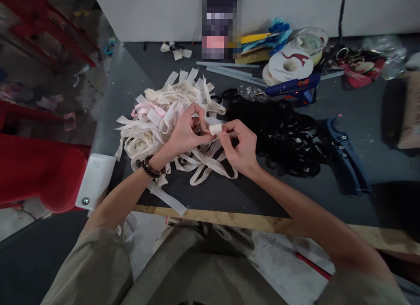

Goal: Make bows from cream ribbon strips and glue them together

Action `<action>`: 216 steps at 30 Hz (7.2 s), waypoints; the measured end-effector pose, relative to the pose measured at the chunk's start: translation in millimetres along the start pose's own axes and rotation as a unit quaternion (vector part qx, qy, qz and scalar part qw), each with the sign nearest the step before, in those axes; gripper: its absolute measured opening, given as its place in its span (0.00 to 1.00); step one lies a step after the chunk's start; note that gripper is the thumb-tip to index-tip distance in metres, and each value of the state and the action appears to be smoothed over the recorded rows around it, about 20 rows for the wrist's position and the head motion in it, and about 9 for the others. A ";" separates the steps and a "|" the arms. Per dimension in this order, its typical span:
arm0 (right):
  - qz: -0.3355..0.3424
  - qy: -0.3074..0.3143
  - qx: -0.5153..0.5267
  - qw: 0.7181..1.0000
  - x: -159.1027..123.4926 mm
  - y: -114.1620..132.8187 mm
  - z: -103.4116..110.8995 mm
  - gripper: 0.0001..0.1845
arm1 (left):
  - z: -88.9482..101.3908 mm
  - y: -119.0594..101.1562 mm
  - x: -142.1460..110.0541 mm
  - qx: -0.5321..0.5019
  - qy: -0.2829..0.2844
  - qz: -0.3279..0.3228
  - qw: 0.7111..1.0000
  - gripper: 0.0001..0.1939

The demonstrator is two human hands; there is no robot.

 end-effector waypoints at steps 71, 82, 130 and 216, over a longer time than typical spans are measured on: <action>0.005 -0.090 0.068 0.994 -1.4 -21.4 -0.5 0.25 | -1.6 1.6 -3.2 0.023 0.048 -0.001 0.999 0.42; 0.039 -0.060 0.043 0.997 -4.4 -10.1 -1.2 0.13 | 3.4 8.3 -5.0 0.013 0.006 0.005 1.000 0.43; -0.018 -0.054 0.095 0.994 2.2 -25.6 -1.9 0.20 | -0.7 -14.7 -3.2 0.065 0.031 -0.028 0.997 0.31; 0.005 -0.061 0.108 0.992 1.3 -28.1 -2.6 0.25 | -5.3 -23.3 -1.8 0.125 0.023 -0.069 0.990 0.25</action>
Point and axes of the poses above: each hand's wrist, its own x-axis towards the middle knuckle, its own z-axis out of the back of the hand, y = z × x, the point moved 5 cm from there along x, towards the middle knuckle, and after that the axes turned 14 degrees about y, right-handed, at the moved point
